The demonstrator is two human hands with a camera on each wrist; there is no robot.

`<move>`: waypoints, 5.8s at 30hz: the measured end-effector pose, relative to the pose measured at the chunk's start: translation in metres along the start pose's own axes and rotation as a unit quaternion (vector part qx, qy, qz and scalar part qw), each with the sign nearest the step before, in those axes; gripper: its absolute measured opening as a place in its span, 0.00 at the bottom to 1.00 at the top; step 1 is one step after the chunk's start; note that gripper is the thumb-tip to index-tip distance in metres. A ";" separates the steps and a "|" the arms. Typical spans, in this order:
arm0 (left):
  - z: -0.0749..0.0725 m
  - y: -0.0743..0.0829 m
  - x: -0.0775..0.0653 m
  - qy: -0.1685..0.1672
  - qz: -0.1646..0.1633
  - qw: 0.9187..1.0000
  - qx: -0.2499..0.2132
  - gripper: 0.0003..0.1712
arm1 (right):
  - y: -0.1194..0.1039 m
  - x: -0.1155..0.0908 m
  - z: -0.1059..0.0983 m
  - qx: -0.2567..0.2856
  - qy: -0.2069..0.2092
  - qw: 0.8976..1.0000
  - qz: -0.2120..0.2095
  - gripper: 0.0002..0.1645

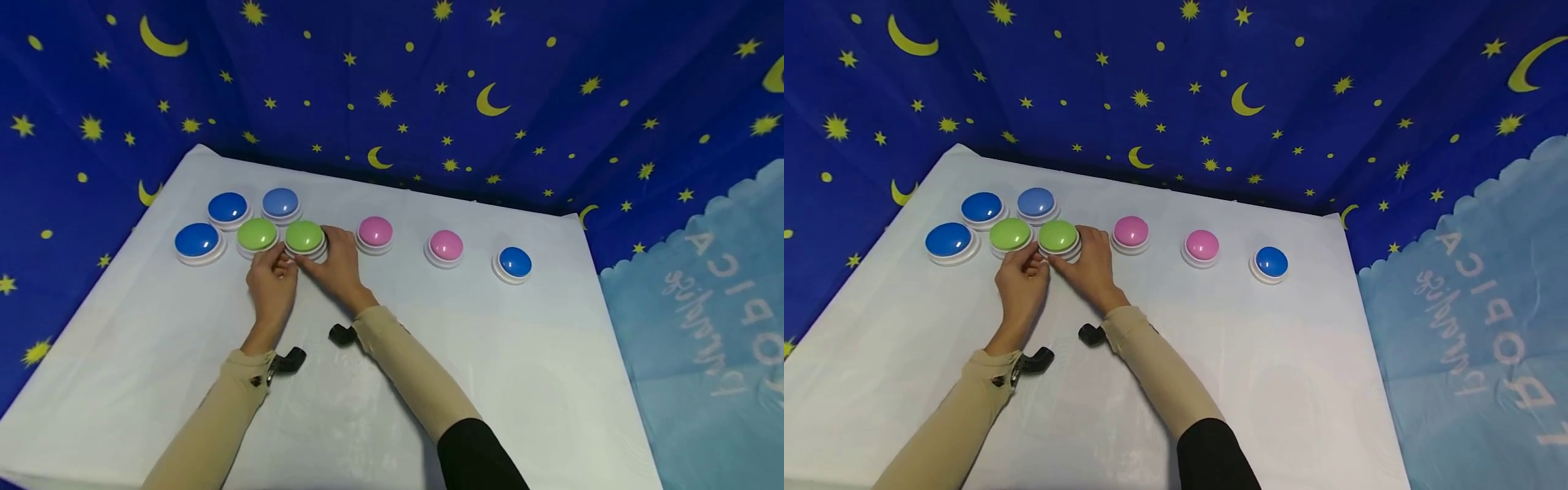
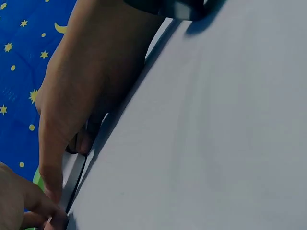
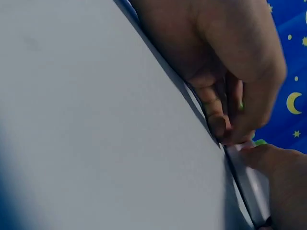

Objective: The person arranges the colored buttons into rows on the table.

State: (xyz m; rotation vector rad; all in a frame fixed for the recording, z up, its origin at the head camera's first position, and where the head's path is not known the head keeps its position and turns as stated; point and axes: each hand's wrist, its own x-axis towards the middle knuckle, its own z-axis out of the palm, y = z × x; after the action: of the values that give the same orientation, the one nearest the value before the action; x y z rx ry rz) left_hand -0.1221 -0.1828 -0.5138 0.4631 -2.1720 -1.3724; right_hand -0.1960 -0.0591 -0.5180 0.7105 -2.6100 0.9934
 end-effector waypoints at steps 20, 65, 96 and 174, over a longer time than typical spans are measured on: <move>-0.019 0.017 -0.079 -0.087 0.056 0.994 -0.033 0.25 | 0.017 -0.088 -0.062 0.047 -0.046 0.997 -0.033 0.43; 0.162 0.122 -0.172 -0.448 0.133 0.876 -0.118 0.34 | 0.160 -0.236 -0.248 0.035 0.139 0.972 0.184 0.42; 0.332 0.198 -0.189 -0.503 0.134 0.853 0.032 0.49 | 0.280 -0.210 -0.317 0.039 0.242 0.926 0.288 0.43; 0.124 0.071 -0.123 -0.340 0.155 0.917 -0.137 0.10 | 0.099 -0.159 -0.166 0.089 0.013 0.995 0.036 0.14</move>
State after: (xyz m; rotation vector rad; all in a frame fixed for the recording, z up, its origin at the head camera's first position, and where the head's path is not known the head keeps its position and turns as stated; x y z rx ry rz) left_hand -0.0981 0.0037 -0.5232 -0.5302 -2.3552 -1.7850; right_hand -0.1022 0.1734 -0.5143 0.6411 -2.5632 1.2601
